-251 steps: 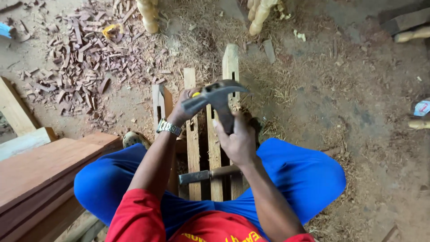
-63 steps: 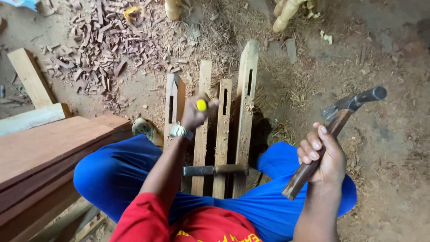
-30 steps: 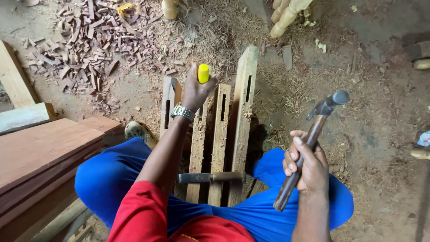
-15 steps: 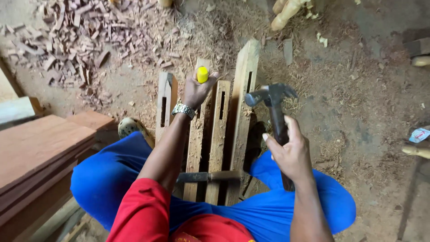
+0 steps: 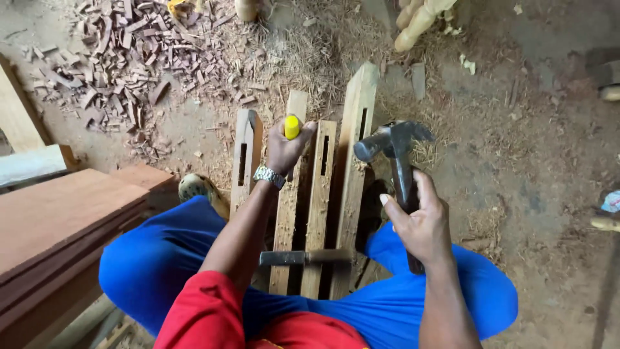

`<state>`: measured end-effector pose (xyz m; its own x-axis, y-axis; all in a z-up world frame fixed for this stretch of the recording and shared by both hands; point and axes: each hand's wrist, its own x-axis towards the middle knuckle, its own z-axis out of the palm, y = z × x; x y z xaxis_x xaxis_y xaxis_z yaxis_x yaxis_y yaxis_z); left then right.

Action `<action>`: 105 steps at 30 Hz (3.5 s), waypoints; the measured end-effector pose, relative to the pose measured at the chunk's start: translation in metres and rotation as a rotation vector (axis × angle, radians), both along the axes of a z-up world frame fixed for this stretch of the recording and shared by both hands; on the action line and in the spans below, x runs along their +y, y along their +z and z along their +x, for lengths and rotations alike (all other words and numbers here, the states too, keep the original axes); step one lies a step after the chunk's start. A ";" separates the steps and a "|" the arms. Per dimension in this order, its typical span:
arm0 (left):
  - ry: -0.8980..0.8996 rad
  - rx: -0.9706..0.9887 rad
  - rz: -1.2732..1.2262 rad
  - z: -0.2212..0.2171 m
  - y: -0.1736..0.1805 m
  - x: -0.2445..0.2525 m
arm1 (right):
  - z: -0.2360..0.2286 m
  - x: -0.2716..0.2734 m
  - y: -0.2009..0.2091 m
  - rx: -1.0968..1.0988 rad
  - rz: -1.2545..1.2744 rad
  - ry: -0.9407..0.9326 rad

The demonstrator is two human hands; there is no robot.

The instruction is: The person sits on the ground with a wooden chair frame across their lap and hammers on its joints with a claw hammer. They hold a yellow-handled screwdriver against the frame at times and tap a small wooden block, driving parts of the chair together.

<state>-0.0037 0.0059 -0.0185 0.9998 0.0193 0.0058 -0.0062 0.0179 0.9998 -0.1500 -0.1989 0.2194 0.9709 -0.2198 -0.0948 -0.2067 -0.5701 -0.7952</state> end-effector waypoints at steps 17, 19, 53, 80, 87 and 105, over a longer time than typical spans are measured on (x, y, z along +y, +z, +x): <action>0.044 -0.003 0.062 0.017 0.017 0.000 | 0.023 -0.003 0.000 -0.067 -0.175 0.122; 0.057 0.009 0.040 0.031 0.011 -0.001 | 0.044 0.001 0.004 -0.054 -0.185 0.116; -0.035 0.220 -0.001 0.089 -0.077 -0.016 | 0.252 0.054 -0.083 0.351 -0.404 0.429; -0.082 0.440 0.037 0.060 -0.031 -0.008 | 0.241 0.025 -0.109 0.374 -0.298 0.348; -0.175 0.110 -0.082 -0.007 -0.014 0.009 | 0.214 0.011 -0.091 0.321 -0.317 0.370; -0.137 0.127 0.049 0.034 0.009 -0.010 | 0.194 -0.007 -0.051 0.230 -0.339 0.390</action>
